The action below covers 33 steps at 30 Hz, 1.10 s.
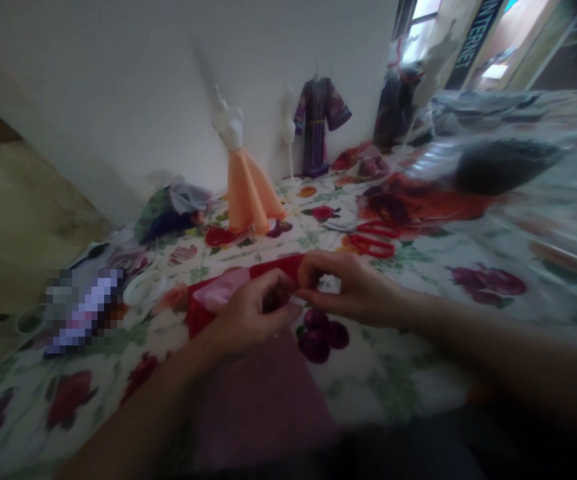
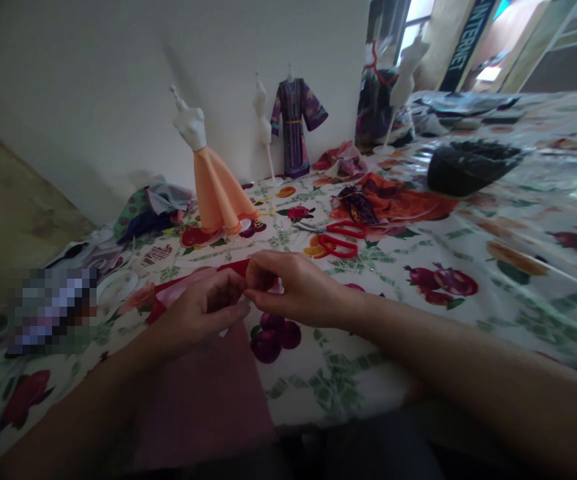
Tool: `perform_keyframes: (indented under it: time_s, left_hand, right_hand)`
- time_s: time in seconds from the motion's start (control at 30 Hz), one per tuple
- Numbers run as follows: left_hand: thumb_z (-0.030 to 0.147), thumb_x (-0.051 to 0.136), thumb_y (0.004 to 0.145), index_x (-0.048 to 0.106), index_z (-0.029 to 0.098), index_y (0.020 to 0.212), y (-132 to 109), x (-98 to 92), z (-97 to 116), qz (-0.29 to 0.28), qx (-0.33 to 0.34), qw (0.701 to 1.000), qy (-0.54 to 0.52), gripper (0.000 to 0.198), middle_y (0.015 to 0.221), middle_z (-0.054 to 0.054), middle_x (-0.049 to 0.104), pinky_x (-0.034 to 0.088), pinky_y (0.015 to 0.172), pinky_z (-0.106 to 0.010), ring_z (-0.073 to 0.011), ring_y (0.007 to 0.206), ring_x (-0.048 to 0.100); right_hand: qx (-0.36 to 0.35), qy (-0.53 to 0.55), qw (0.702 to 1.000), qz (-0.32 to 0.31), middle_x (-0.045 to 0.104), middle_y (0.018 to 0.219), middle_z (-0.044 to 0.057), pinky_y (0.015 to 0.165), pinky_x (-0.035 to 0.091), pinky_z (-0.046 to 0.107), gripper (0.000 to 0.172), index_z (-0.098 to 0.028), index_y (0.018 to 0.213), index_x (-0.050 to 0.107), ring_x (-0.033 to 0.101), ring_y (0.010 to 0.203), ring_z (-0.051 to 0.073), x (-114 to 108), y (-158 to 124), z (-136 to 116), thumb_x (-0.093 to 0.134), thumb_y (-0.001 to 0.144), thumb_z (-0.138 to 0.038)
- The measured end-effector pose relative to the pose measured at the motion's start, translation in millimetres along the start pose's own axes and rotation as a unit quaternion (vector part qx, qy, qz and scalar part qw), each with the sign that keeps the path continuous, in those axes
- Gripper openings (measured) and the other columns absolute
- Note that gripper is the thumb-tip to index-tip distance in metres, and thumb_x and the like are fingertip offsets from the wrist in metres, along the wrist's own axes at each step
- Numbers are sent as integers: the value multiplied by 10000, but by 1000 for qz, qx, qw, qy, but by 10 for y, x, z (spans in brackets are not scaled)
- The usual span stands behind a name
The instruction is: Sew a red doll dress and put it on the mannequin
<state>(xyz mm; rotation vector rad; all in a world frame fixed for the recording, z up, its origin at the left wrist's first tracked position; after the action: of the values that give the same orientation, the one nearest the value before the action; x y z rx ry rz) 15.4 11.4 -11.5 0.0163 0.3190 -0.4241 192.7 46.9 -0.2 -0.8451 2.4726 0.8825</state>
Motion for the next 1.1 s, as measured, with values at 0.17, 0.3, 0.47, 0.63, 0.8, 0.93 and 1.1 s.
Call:
perform_keyframes:
  time_s: [0.17,0.3,0.47,0.63,0.8,0.93,1.1]
  left_hand:
    - [391,721,866,594,197,966,-3,-41,10,21,-5,1000,-6,253,812,8,570,402,585,-260,-121,658,506]
    - [372,705,884,588,205,948,-4,-63,13,31,-3,999,12,214,795,19,568,390,581,-252,-114,656,501]
    - [368,723,867,607,188,916,1,-72,50,54,2,997,56,220,703,46,521,321,512,-226,-87,579,432]
    - [363,736,850,612,189,985,5,-81,49,57,11,997,59,253,816,26,592,343,521,-226,-83,594,448]
    - [398,706,863,593,175,842,25,-117,60,58,20,996,66,251,712,34,537,352,548,-242,-104,618,457]
    - [327,650,876,603,168,840,17,-125,135,51,39,997,53,170,745,17,570,385,592,-255,-115,656,497]
    - [278,619,856,588,172,822,-3,-119,147,47,32,997,51,115,717,27,550,364,569,-254,-111,626,477]
  right_hand:
    - [-18,-5,1000,15,590,788,-7,636,448,246,118,-188,806,553,546,693,111,-38,4,-49,650,874,-180]
    - [-2,19,1000,18,588,801,1,637,462,254,103,-182,833,561,550,704,118,-48,-2,-17,641,892,-208]
    - [-6,47,999,9,587,792,0,626,470,248,109,-175,834,558,553,694,114,-35,-19,-14,639,899,-206]
    - [-16,80,996,20,578,805,6,623,472,254,118,-178,824,547,551,705,118,-59,-22,-60,643,892,-184]
    - [7,101,994,50,551,790,-12,606,445,249,137,-193,812,539,509,685,106,-129,-23,-22,654,881,-161]
    - [43,106,992,54,544,760,-24,569,413,243,124,-196,822,553,480,651,97,-136,-18,61,654,881,-157]
    - [78,117,985,96,574,840,-5,608,458,255,181,-199,946,574,540,705,118,-145,10,151,706,889,-309]
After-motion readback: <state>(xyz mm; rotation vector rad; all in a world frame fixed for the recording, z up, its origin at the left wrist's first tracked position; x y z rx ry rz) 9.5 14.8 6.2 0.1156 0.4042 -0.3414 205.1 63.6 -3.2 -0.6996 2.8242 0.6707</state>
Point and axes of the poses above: each hand's wrist, its own y-axis towards the middle knuckle, its own x-axis out of the palm, z = x × y, the point moved 3 cm from there along y, towards the middle knuckle
